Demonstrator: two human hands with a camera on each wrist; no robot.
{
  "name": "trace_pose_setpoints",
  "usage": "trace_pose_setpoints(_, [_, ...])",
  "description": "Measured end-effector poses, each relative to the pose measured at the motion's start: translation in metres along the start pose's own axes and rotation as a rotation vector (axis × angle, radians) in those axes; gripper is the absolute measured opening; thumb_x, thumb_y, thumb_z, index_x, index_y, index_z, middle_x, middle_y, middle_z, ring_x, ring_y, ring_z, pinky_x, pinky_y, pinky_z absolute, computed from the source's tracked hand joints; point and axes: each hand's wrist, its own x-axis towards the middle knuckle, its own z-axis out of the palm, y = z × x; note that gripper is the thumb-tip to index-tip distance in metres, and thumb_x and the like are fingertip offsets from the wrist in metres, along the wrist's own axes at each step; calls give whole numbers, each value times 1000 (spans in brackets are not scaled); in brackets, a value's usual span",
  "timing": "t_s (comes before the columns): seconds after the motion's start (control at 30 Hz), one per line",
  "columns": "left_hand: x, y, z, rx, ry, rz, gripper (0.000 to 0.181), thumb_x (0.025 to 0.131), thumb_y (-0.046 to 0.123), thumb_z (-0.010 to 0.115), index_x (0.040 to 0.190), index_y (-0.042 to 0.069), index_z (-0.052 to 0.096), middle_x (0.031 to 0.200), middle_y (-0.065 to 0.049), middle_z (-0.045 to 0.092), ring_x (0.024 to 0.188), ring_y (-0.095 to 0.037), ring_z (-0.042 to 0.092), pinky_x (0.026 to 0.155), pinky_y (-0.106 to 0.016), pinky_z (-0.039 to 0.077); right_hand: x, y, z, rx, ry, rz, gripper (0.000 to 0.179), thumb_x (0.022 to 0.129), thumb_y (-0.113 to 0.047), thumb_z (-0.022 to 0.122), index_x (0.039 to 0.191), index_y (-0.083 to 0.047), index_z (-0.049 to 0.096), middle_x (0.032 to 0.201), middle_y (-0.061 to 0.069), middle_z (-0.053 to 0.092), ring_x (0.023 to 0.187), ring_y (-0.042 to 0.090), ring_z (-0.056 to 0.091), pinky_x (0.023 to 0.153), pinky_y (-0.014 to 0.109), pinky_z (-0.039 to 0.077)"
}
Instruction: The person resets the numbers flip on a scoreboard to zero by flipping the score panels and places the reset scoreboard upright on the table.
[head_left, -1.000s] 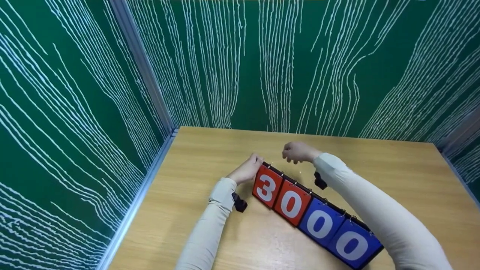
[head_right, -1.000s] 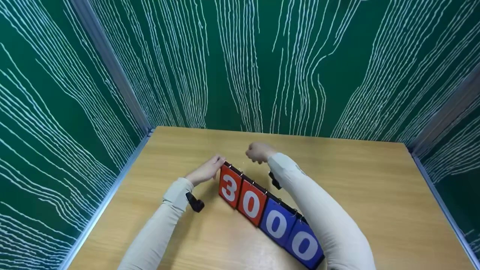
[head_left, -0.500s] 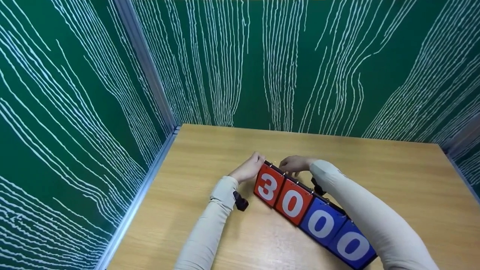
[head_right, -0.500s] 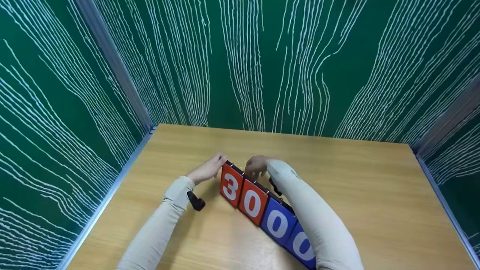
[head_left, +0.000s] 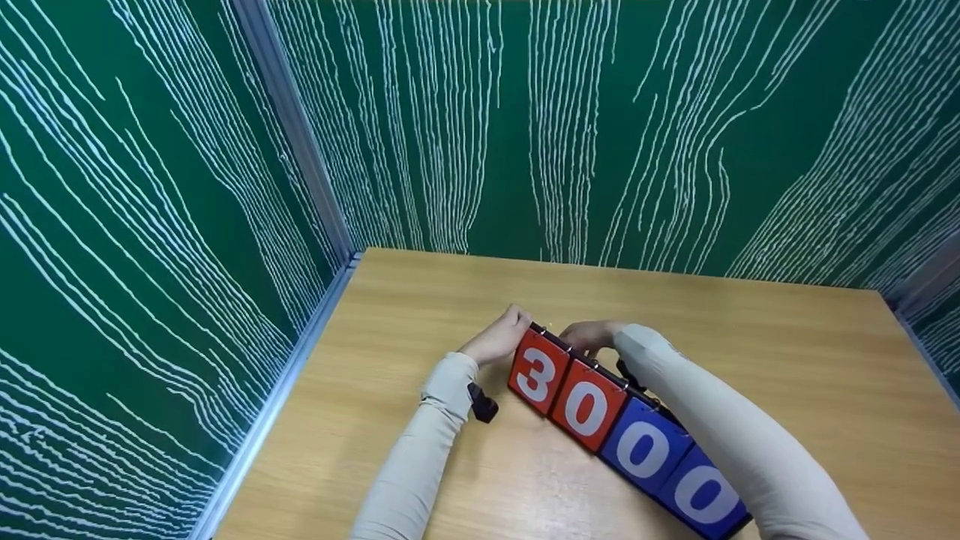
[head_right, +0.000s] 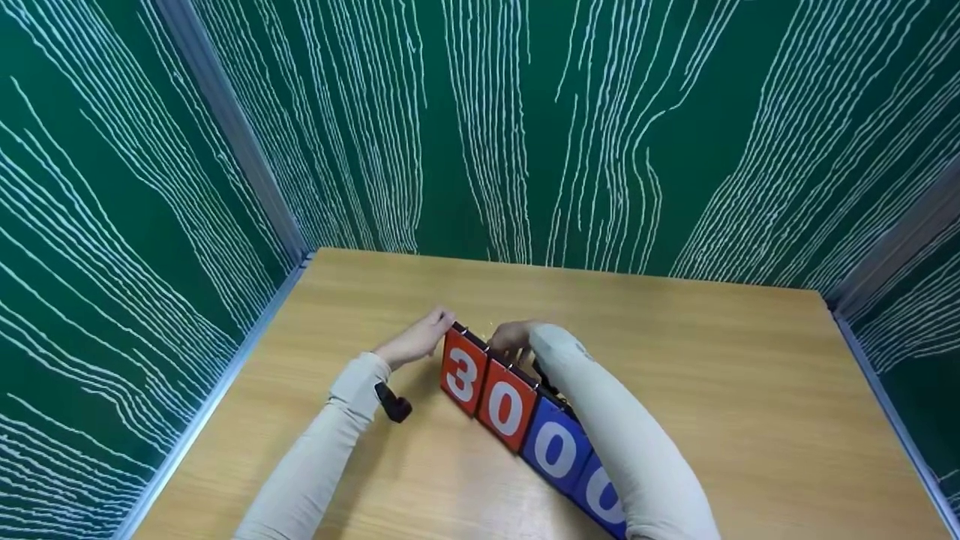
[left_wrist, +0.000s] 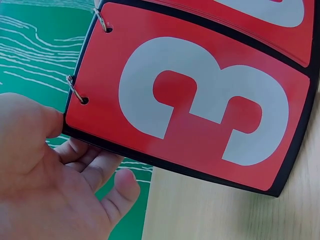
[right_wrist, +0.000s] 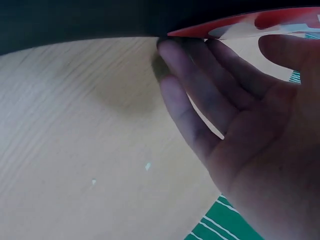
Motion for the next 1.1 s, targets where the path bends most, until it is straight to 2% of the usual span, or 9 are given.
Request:
trace_pose_setpoints(0.23, [1, -1, 0, 6, 3, 8, 33, 111, 43, 26, 117, 15, 43, 108, -6, 50, 120, -22, 52, 114, -45, 37, 0, 2, 1, 91, 31, 23, 59, 95, -45, 60, 139, -7, 56, 135, 14, 61, 116, 25, 60, 103, 44, 50])
trace_pose_setpoints(0.4, [0, -1, 1, 2, -3, -9, 32, 111, 44, 27, 120, 17, 43, 111, -7, 51, 121, -23, 51, 114, -47, 37, 5, 5, 4, 104, 30, 52, 63, 95, -45, 61, 142, -4, 53, 137, 15, 59, 118, 26, 58, 106, 46, 47])
trace_pose_setpoints(0.5, [0, 0, 2, 2, -7, -20, 32, 111, 45, 28, 121, 18, 43, 113, -6, 52, 121, -23, 50, 113, -47, 37, 7, 7, 6, 120, 24, 56, 63, 93, -44, 63, 141, -4, 53, 130, 12, 61, 113, 24, 58, 102, 43, 48])
trace_pose_setpoints(0.73, [3, 0, 2, -3, -2, 30, 33, 112, 37, 28, 123, 11, 44, 113, -9, 51, 122, -23, 50, 116, -44, 35, 13, 12, 8, 101, -13, 9, 32, 94, -32, 58, 115, -8, 62, 93, -4, 59, 83, 10, 56, 72, 24, 50])
trace_pose_setpoints(0.83, [3, 0, 2, -5, -2, 22, 32, 112, 37, 28, 123, 12, 44, 113, -9, 51, 123, -22, 51, 117, -44, 35, 13, 11, 8, 111, 4, 4, 26, 93, -27, 58, 111, -8, 61, 91, -3, 56, 82, 10, 54, 71, 24, 48])
trace_pose_setpoints(0.93, [2, 0, 2, -9, -4, 9, 32, 112, 39, 28, 123, 13, 44, 114, -9, 51, 125, -23, 51, 117, -45, 35, 12, 9, 8, 121, 13, 12, 28, 92, -23, 57, 113, -6, 59, 94, -1, 54, 85, 12, 53, 72, 24, 47])
trace_pose_setpoints(1.1, [3, -1, 2, -4, -5, 8, 32, 112, 40, 28, 123, 14, 44, 115, -9, 52, 125, -23, 51, 116, -45, 36, 11, 9, 8, 126, -3, 30, 22, 95, -23, 55, 111, -9, 60, 91, -3, 55, 81, 11, 54, 70, 23, 48])
